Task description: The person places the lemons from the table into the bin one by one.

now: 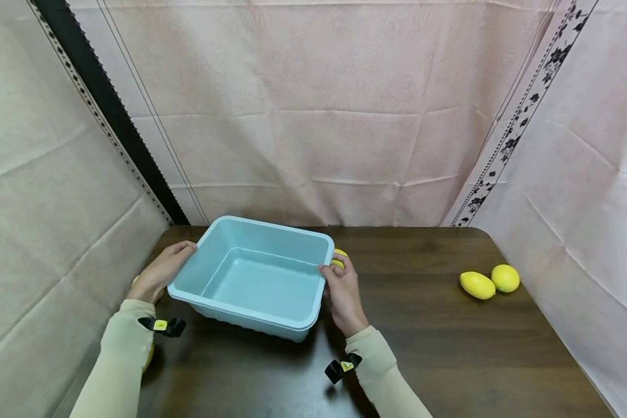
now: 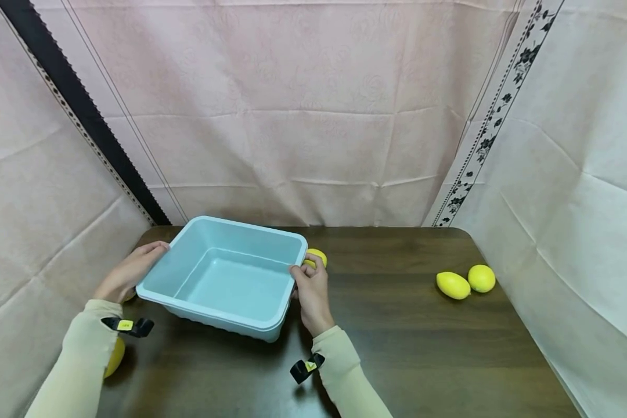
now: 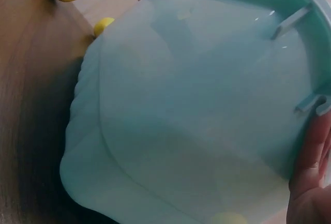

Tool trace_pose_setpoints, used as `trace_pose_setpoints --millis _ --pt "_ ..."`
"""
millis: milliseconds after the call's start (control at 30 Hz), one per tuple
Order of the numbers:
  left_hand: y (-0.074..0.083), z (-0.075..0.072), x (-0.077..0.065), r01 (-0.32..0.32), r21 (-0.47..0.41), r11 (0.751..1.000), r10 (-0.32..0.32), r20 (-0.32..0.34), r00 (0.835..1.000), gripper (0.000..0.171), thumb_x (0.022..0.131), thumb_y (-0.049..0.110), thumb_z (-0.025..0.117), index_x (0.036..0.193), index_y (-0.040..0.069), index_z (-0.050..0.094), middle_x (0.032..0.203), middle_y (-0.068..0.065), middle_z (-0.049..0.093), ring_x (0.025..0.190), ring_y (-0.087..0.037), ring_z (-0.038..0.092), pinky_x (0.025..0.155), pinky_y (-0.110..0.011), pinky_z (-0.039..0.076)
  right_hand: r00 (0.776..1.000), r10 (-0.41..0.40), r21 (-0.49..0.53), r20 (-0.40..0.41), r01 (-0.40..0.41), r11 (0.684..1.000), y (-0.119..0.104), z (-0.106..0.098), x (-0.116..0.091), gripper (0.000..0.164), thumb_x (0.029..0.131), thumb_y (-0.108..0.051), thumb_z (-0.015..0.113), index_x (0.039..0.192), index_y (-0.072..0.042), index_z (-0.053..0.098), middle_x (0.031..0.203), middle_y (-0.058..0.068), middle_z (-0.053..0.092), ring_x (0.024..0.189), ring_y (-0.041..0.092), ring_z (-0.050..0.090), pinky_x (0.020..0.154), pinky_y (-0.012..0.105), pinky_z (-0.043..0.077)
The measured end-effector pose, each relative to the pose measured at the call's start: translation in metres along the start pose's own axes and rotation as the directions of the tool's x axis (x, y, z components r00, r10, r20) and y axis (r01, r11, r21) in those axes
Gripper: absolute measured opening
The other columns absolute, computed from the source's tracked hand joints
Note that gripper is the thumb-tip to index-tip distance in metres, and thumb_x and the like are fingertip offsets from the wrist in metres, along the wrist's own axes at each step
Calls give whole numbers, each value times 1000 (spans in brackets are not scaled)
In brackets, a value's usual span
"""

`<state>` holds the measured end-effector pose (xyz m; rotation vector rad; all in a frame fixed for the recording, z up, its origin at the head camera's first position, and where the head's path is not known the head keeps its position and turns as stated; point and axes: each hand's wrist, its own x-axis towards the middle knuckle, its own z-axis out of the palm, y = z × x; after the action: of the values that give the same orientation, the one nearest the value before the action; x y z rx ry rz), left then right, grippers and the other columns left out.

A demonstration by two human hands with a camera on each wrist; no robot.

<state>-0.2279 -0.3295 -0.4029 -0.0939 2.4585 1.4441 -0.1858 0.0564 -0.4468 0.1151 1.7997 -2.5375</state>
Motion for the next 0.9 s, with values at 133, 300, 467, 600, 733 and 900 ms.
trace_pose_setpoints --millis 133,300,467,600,733,900 --pt "-1 6 -1 23 -10 1000 -24 -20 1000 56 113 47 30 142 2 46 123 -18 55 95 -21 59 74 -36 54 1000 13 -23 0 -13 1000 -2 -4 -1 43 106 -18 64 145 -9 49 96 3 70 73 13 60 60 24 47" --pt "-3 13 -2 54 -34 998 -54 -16 998 53 113 47 28 141 4 46 125 -17 55 94 -21 60 74 -36 56 1000 15 -45 -10 -16 999 -4 -10 -1 43 107 -24 65 144 -9 50 100 4 71 76 13 61 63 24 48" --pt "-1 23 -9 50 -24 998 -50 -5 999 54 113 47 27 137 4 47 123 -18 55 96 -24 60 75 -36 56 999 27 -73 -34 -29 997 -4 -16 -4 45 107 -27 64 146 -10 50 107 6 72 81 14 63 65 24 50" --pt "3 31 -15 38 -16 999 -38 -14 999 55 114 49 26 135 3 47 120 -18 54 96 -26 59 75 -36 55 999 21 -92 -44 -25 995 -8 -20 -5 43 109 -28 62 146 -10 50 106 7 71 80 15 64 64 25 50" --pt "9 37 -17 36 -32 999 -37 -31 999 55 114 49 25 135 3 47 115 -17 55 93 -24 59 73 -35 55 999 6 -113 -46 -11 994 -14 -24 -4 43 109 -30 60 146 -9 50 118 14 70 88 15 67 77 32 56" --pt "10 45 -21 65 -38 997 -66 -24 998 55 114 48 24 134 3 48 113 -15 55 95 -23 57 74 -35 53 999 14 -136 -49 -20 990 -14 -31 -7 43 111 -30 57 148 -10 49 138 26 62 102 21 68 90 45 57"
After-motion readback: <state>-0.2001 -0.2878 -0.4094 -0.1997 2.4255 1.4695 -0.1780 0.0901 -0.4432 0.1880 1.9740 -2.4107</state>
